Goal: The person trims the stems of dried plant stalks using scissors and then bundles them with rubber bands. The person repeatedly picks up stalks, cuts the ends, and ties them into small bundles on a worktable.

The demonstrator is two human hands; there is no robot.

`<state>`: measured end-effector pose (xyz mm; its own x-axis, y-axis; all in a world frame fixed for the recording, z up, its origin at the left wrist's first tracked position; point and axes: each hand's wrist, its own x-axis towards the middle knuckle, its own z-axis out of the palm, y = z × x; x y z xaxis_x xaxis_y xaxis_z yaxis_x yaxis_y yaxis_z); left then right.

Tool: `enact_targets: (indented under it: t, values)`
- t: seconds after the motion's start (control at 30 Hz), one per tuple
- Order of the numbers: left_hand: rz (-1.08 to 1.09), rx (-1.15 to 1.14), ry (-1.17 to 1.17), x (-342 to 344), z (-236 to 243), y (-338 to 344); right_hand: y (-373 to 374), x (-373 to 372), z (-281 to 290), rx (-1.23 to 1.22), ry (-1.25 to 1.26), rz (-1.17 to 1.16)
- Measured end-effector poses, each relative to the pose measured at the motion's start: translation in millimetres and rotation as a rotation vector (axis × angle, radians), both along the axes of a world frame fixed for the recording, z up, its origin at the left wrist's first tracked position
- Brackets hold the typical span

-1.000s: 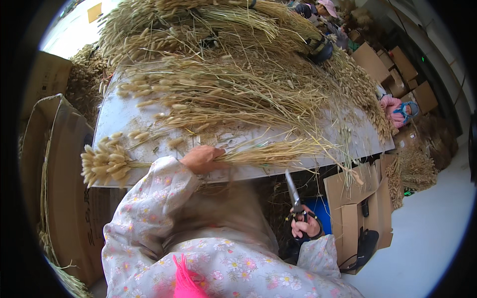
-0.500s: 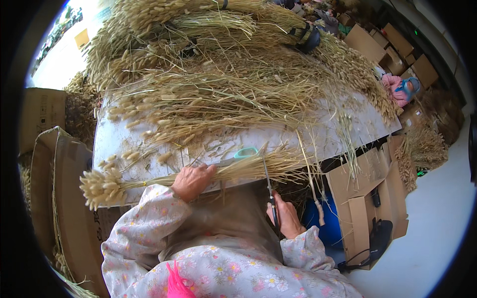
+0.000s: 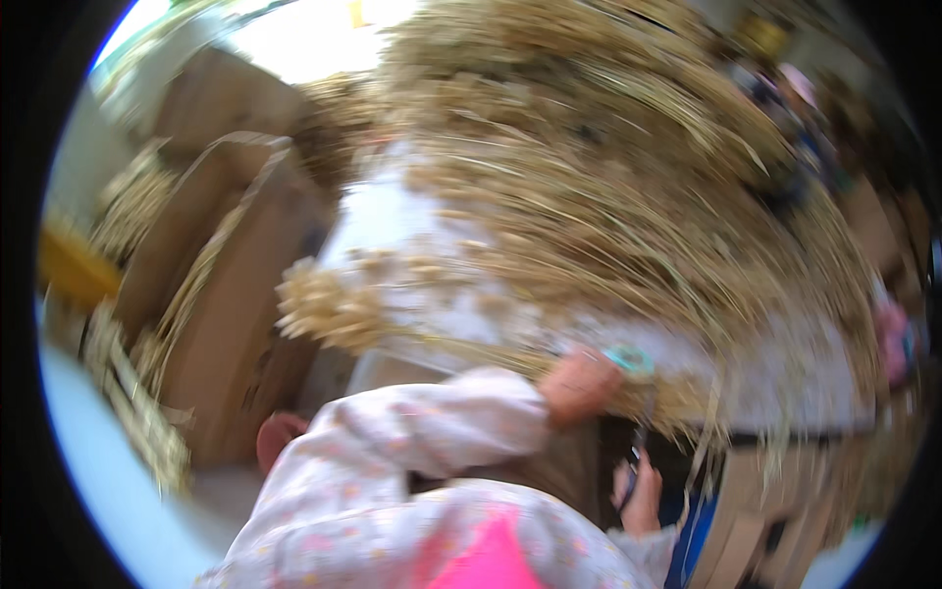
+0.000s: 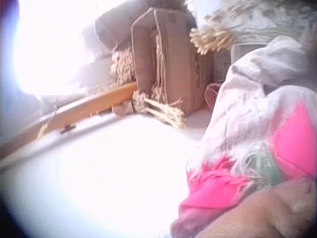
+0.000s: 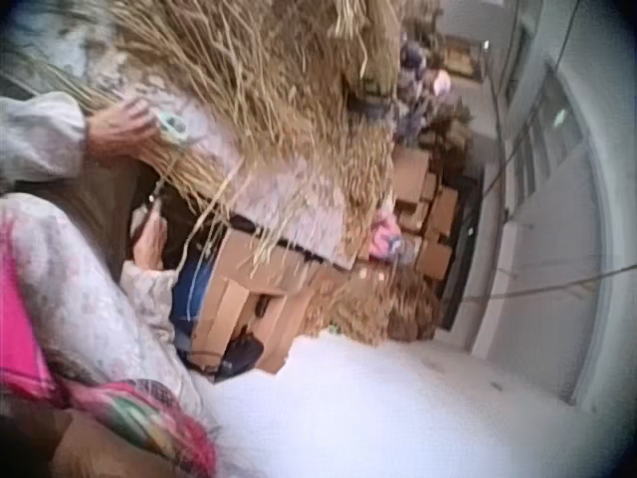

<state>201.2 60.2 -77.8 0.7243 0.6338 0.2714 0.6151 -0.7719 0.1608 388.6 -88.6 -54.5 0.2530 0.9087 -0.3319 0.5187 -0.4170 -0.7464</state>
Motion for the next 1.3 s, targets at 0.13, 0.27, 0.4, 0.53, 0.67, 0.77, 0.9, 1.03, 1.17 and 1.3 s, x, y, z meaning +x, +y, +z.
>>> enact_targets:
  t: [0.13, 0.27, 0.4, 0.53, 0.67, 0.77, 0.9, 1.03, 1.17, 1.3]
  values:
    - [0.119, 0.366, -0.197, 13, -23, 0, -17, -7, 9, 0.15, -0.403, 0.178]
    - [0.111, 0.429, -0.349, 19, -39, 8, -13, -11, 4, 0.239, -0.422, 0.207]
    - [0.118, 0.327, -0.395, 35, -55, 14, 15, -11, -17, 0.291, -0.363, 0.216]
    - [0.129, 0.446, -0.544, 61, -85, 32, 35, -19, -26, 0.302, -0.317, 0.233]
    - [0.122, 0.326, -0.533, 99, -113, 64, 48, -30, -24, 0.303, -0.285, 0.25]
    - [0.132, 0.318, -0.578, 116, -126, 79, 55, -35, -24, 0.3, -0.27, 0.256]
    - [0.149, 0.308, -0.606, 122, -131, 83, 59, -37, -28, 0.288, -0.245, 0.259]
    - [0.168, 0.292, -0.631, 130, -137, 80, 59, -39, -29, 0.274, -0.211, 0.247]
    - [0.196, 0.268, -0.659, 125, -128, 72, 56, -40, -31, 0.262, -0.149, 0.219]
    - [0.127, 0.301, -0.586, 78, -102, 36, 36, -31, -30, 0.252, -0.014, 0.121]
